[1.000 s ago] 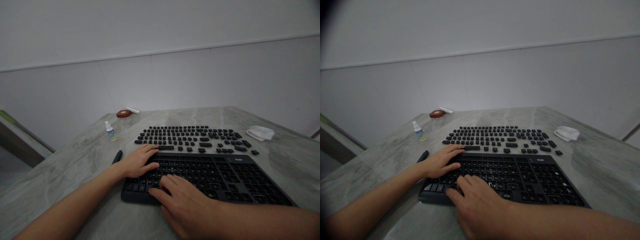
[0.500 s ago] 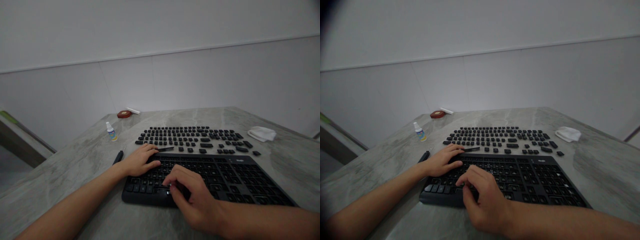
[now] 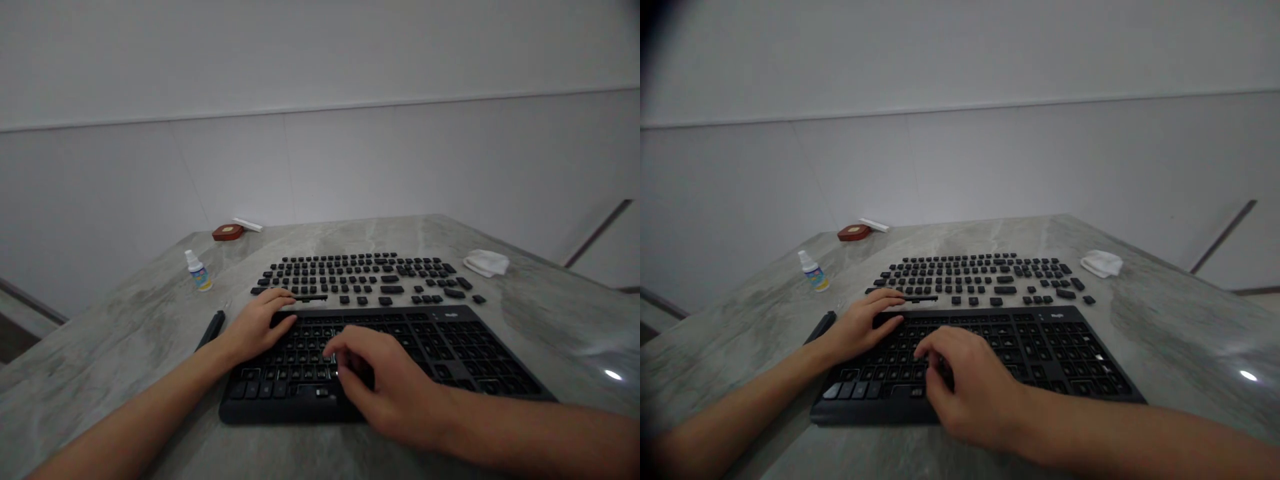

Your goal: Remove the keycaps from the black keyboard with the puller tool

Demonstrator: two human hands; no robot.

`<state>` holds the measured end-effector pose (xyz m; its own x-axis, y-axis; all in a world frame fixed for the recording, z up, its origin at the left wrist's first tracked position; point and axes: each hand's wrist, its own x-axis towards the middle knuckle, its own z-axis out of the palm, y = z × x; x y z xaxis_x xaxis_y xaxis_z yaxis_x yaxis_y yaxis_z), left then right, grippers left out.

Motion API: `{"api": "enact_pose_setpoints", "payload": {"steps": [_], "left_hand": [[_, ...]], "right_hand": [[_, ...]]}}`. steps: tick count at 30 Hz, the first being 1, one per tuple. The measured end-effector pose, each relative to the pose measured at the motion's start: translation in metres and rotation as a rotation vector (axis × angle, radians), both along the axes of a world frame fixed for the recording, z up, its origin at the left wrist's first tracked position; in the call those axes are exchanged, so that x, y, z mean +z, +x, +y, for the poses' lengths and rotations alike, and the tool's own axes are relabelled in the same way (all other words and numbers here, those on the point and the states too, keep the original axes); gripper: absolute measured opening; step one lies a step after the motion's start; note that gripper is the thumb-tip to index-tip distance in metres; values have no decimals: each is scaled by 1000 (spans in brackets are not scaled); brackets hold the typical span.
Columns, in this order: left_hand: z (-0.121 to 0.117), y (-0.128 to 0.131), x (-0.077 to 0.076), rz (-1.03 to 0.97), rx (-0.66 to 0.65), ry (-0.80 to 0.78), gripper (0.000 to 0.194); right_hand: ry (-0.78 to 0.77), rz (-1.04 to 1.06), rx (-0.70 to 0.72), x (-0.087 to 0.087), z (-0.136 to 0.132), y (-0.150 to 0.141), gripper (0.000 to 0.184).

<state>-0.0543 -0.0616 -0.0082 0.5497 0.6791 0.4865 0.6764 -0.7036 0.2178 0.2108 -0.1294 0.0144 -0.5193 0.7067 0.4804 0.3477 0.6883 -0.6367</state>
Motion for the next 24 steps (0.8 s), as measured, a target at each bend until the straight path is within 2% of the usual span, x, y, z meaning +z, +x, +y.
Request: {"api": "enact_pose_setpoints", "payload": {"steps": [2, 4, 7, 11, 17, 21, 24], "left_hand": [[-3, 2, 1, -51, -77, 105, 18], [-10, 6, 5, -67, -194, 139, 17], [-23, 12, 16, -50, -335, 78, 20], [-33, 17, 28, -5, -466, -37, 19], [-32, 17, 30, -34, -515, -121, 20], [-37, 20, 35, -55, -557, -194, 22], [-42, 20, 43, -22, -561, -297, 19]], "right_hand": [[-66, -100, -102, -2, 8, 14, 29], [5, -165, -115, -6, 12, 26, 32], [121, -223, -8, -11, 9, 33, 25], [134, -295, 124, -9, 0, 30, 26], [116, -290, 3, -14, 4, 27, 40], [144, -320, 50, -17, 11, 25, 24], [138, -270, 30, -17, 12, 25, 22]]}}
